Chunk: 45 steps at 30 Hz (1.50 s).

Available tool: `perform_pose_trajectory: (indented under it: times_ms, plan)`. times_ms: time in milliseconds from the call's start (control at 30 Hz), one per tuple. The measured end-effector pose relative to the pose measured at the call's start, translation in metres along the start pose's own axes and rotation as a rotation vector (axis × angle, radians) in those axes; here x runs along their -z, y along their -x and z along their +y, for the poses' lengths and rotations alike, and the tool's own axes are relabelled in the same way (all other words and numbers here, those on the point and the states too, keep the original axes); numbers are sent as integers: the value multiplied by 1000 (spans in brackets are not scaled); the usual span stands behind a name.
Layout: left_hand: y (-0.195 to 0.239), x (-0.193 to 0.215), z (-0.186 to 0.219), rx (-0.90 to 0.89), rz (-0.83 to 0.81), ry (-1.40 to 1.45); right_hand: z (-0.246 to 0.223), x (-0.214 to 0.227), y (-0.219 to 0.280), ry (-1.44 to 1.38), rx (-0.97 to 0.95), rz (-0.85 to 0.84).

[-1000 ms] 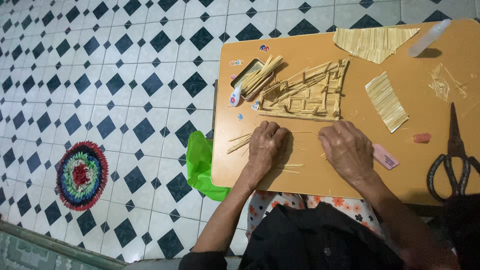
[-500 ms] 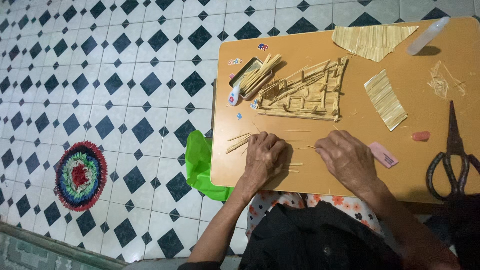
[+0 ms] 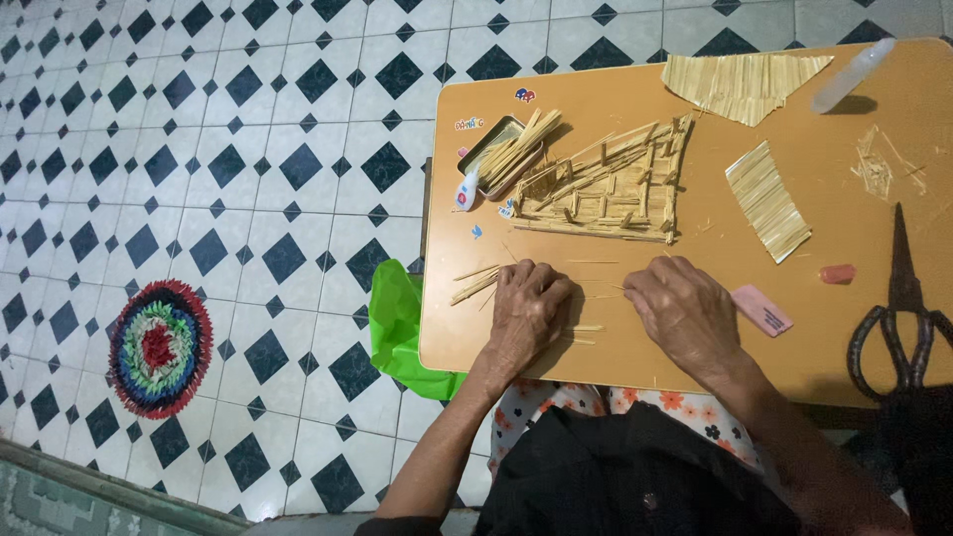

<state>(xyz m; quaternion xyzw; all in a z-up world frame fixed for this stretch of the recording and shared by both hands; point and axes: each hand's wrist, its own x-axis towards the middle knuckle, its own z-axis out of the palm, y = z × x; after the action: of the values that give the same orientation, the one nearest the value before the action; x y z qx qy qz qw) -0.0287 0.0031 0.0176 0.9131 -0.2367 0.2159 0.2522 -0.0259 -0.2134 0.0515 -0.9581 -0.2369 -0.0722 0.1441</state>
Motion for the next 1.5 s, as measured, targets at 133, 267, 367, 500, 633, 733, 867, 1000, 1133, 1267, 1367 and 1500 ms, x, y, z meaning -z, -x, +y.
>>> perform_pose_trajectory:
  times_ms: [133, 267, 367, 500, 633, 733, 867, 1000, 1133, 1267, 1367, 1500]
  plan:
    - [0, -4, -3, -10, 4, -24, -1, 1, -2, -2, -13, -9]
    - [1, 1, -1, -7, -14, -10, 1, -1, 0, -17, -21, -32]
    - [1, 10, 6, 4, -27, 13, 0, -5, 8, -57, 15, -33]
    - [-1, 13, 11, 34, 8, 53, -17, 2, 10, -66, 55, -28]
    - [-1, 6, 5, -9, 13, 33, -19, -1, 6, -68, 85, -51]
    - [-3, 6, 7, -2, -8, 61, -19, -2, 4, -110, 64, -88]
    - [-6, 13, 11, -7, -14, 49, -18, -6, 4, -89, 69, -67]
    - [-3, 7, 4, -17, -46, 54, -18, -6, 1, -97, 60, -82]
    - [-5, 6, 6, -21, -44, 35, -17, -9, 1, -120, 62, -84]
    - [-8, 14, 9, -36, -23, 5, -15, -12, 6, -100, 78, -46]
    - [-11, 23, 11, -39, -13, -16, -14, -6, 7, -102, 65, -42]
    - [-6, 26, 14, -13, 40, -16, -12, 7, 8, -151, 33, -46]
